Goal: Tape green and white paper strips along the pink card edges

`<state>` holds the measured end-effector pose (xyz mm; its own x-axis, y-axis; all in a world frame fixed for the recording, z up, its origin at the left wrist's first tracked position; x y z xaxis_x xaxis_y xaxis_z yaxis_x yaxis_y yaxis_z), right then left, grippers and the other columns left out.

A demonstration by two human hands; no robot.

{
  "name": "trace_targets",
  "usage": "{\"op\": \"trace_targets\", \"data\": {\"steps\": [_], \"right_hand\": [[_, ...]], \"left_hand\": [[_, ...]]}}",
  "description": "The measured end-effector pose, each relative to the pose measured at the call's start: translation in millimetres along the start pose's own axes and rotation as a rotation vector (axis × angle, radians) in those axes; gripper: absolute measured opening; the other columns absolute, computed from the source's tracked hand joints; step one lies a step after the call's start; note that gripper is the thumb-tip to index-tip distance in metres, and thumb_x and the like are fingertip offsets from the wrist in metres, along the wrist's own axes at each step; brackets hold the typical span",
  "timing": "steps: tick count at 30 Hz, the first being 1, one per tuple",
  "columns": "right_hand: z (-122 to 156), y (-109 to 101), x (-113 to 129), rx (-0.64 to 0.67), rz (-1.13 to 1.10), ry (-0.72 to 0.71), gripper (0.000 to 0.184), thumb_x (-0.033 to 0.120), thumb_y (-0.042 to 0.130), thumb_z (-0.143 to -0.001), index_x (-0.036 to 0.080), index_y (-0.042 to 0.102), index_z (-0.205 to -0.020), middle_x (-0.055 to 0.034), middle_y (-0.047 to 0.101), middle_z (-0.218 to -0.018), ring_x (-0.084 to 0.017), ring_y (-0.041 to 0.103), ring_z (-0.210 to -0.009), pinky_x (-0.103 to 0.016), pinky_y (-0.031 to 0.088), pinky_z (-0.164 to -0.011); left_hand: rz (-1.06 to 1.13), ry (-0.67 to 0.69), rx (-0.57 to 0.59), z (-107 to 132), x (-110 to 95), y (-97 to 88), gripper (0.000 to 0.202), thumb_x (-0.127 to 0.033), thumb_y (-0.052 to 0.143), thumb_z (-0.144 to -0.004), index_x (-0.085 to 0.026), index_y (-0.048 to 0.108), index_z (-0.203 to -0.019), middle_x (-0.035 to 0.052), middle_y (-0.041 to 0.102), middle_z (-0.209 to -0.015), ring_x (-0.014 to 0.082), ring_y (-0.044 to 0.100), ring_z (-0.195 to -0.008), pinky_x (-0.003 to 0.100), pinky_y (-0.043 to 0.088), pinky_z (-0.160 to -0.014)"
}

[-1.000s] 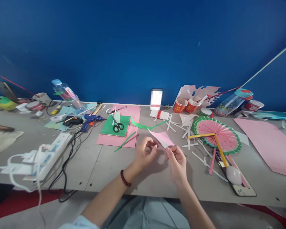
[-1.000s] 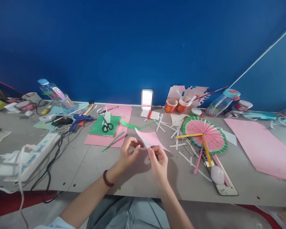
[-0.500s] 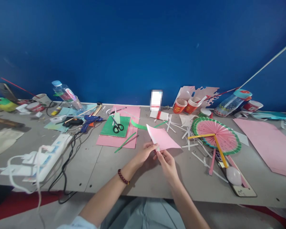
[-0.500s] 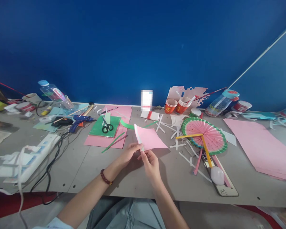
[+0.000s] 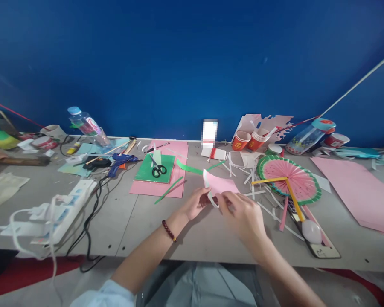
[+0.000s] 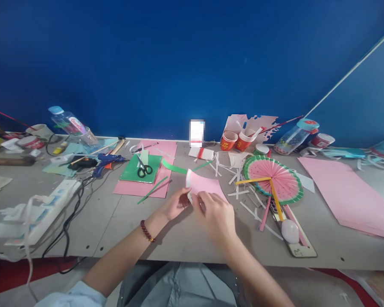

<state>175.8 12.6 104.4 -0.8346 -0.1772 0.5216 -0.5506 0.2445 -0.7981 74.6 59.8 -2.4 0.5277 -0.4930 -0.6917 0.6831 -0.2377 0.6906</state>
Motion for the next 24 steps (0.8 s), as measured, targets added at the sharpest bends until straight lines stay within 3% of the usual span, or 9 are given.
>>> {"op": "trace_targets", "data": {"steps": [2,4,7,10,13,16,21,24], "right_hand": [[-20.0,-5.2,22.2,-0.004,-0.009,-0.114,0.034,0.039,0.046,-0.088,0.023,0.057,-0.06,-0.0046,0.054,-0.055,-0.017,0.046,-0.054,-0.03,0.03,-0.054],[-43.2,8.1,47.1,0.124,-0.093,-0.216,0.028,0.034,0.046,-0.088,0.023,0.058,-0.066,-0.003,0.056,-0.059,-0.015,0.045,-0.055,-0.029,0.03,-0.055],[-79.0,50.6,84.0,0.361,-0.159,-0.327,0.023,0.026,0.047,-0.086,0.021,0.059,-0.066,-0.0012,0.058,-0.062,-0.014,0.047,-0.056,-0.027,0.031,-0.055],[-109.6,107.8,115.8,0.592,-0.201,-0.433,0.016,0.022,0.049,-0.084,0.019,0.063,-0.076,-0.0019,0.065,-0.076,-0.014,0.055,-0.069,-0.025,0.037,-0.061],[-133.2,162.5,128.4,0.718,-0.025,-0.4,0.015,0.024,0.052,-0.084,0.017,0.065,-0.081,-0.0051,0.069,-0.088,-0.017,0.059,-0.082,-0.024,0.04,-0.065],[-144.0,196.9,135.3,0.735,0.071,-0.314,0.016,0.023,0.057,-0.082,0.01,0.066,-0.084,-0.014,0.068,-0.096,-0.022,0.062,-0.084,-0.027,0.044,-0.064],[-145.7,222.7,141.5,0.744,0.155,-0.209,0.021,0.023,0.064,-0.079,0.007,0.065,-0.094,-0.0193,0.067,-0.104,-0.027,0.065,-0.09,-0.03,0.051,-0.066],[-153.3,229.4,135.9,0.761,0.192,-0.176,0.026,0.018,0.069,-0.073,0.005,0.065,-0.096,-0.0185,0.07,-0.098,-0.025,0.067,-0.088,-0.028,0.053,-0.068]], "left_hand": [[-0.063,0.009,0.013,0.2,0.5,1.1,0.026,-0.04,0.071,-0.071,-0.015,0.066,-0.076,0.0026,0.066,-0.073,0.0149,0.061,-0.069,0.026,0.046,-0.066],[-0.133,-0.001,0.013,1.0,2.6,1.0,0.028,-0.043,0.07,-0.07,-0.016,0.067,-0.077,0.003,0.067,-0.072,0.0167,0.061,-0.07,0.027,0.046,-0.066],[-0.226,-0.041,0.064,2.7,6.1,3.8,0.034,-0.049,0.062,-0.073,-0.016,0.066,-0.07,0.0042,0.065,-0.063,0.0182,0.06,-0.067,0.03,0.046,-0.07],[-0.3,-0.015,0.14,4.4,2.6,8.2,0.036,-0.047,0.053,-0.079,-0.015,0.067,-0.071,0.0042,0.062,-0.056,0.0171,0.058,-0.059,0.032,0.045,-0.072],[-0.289,-0.019,0.18,5.7,0.8,10.3,0.035,-0.046,0.052,-0.08,-0.014,0.067,-0.078,0.0033,0.06,-0.052,0.0178,0.058,-0.056,0.033,0.046,-0.07],[-0.283,-0.071,0.205,6.6,5.3,10.6,0.041,-0.051,0.05,-0.079,-0.014,0.067,-0.076,0.005,0.061,-0.053,0.0208,0.061,-0.062,0.034,0.046,-0.071],[-0.222,-0.103,0.208,3.9,15.5,3.8,0.047,-0.058,0.05,-0.076,-0.014,0.066,-0.074,0.008,0.064,-0.059,0.0232,0.062,-0.07,0.034,0.046,-0.072],[-0.181,-0.094,0.212,1.1,17.2,0.2,0.048,-0.06,0.049,-0.077,-0.014,0.064,-0.072,0.0079,0.063,-0.059,0.0227,0.061,-0.068,0.034,0.045,-0.072]]}}
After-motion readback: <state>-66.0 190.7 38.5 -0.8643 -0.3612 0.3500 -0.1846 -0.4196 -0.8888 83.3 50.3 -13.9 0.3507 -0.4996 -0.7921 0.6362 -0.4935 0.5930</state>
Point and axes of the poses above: each hand's wrist, its own z-axis away from the middle knuckle, its own y-axis out of the palm, x = y × z, the point moved 7 cm from there along -z, towards the middle knuckle
